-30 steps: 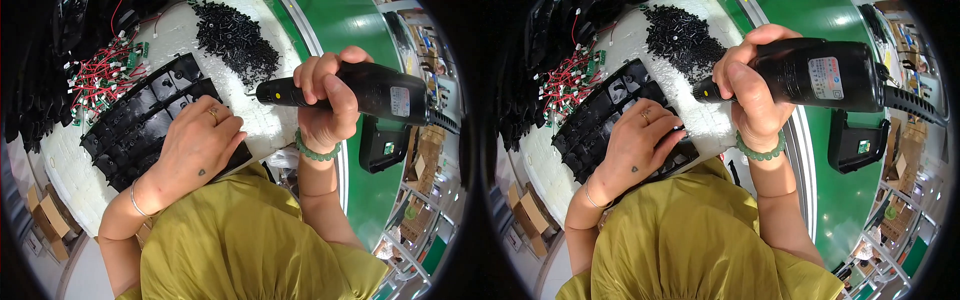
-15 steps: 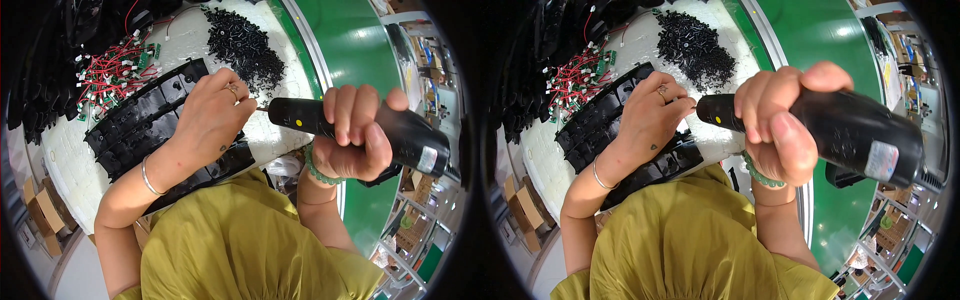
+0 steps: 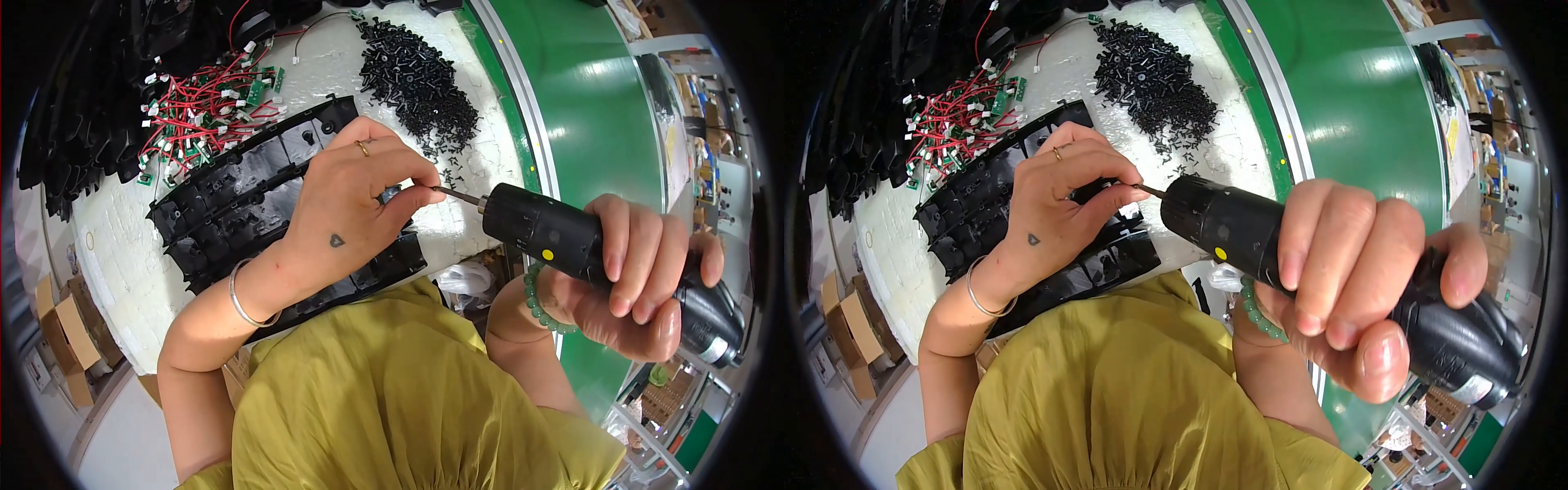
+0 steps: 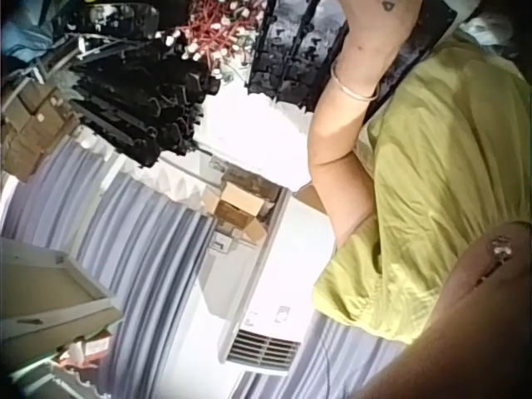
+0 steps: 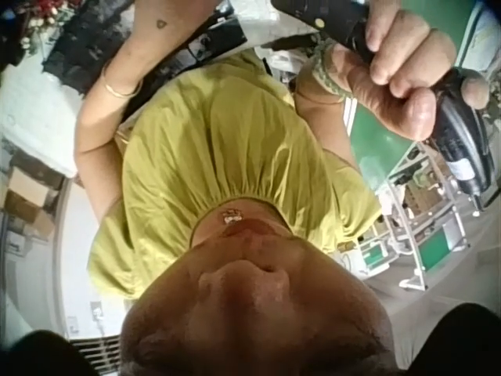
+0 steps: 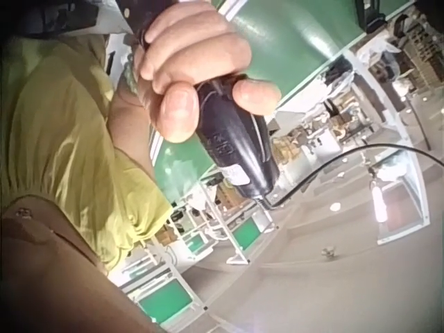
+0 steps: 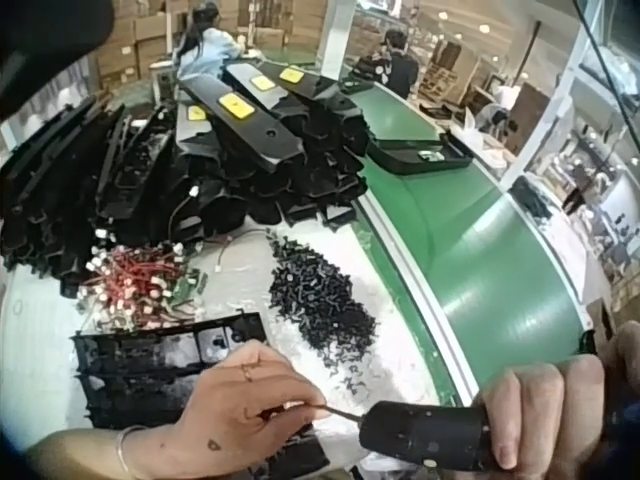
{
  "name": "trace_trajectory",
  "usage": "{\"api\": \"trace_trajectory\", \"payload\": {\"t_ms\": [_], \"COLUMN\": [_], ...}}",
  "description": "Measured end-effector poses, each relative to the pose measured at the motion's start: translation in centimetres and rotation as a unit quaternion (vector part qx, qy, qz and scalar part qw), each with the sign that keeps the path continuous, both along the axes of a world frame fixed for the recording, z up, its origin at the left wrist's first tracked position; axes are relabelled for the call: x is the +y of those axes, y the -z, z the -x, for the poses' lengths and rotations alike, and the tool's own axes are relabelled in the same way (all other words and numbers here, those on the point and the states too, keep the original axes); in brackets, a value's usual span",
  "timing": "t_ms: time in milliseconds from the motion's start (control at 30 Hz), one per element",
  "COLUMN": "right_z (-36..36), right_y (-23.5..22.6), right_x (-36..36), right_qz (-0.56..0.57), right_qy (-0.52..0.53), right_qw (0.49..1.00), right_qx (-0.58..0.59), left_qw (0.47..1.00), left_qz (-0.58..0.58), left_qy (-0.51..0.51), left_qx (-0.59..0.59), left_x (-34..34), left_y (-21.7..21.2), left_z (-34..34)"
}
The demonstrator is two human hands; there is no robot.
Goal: Assembling plastic electronic housings by connecting wiring harnesses and securing components using an electric screwdriver.
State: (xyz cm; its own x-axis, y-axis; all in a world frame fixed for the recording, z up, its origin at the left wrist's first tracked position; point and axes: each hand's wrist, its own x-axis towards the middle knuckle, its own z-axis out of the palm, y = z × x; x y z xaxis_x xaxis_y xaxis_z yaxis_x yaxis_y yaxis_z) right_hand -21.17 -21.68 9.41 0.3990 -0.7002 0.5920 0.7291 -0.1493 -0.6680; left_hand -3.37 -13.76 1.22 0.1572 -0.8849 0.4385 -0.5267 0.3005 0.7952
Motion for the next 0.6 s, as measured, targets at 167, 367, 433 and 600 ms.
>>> {"api": "trace_trajectory", "payload": {"t_ms": [167,367,433,600], "right_z": [-1.4,-1.3,-1.4,-1.4], "right_y": [-0.1,-0.6,-0.7,-1.0], "right_x": [1.0,1.1,1.3,1.8], "right_qz": [0.040,0.048,0.057,0.061], "right_qy": [-0.001,-0.005,-0.003,-0.012], "right_qw": [0.999,0.996,0.995,0.994], "right_qx": [-0.018,-0.080,-0.078,-0.091], "left_qw": [1.000,1.000,1.000,0.999], "left_qz": [-0.001,0.002,0.001,0.025], "left_qy": [0.018,0.011,0.000,-0.007], "left_qx": [0.019,0.022,0.013,0.034], "left_x": [0.9,1.6,1.8,2.6], "left_y": [-0.5,-1.6,-1.4,-1.3], "left_z": [0.1,-0.7,-0.9,-1.1]}}
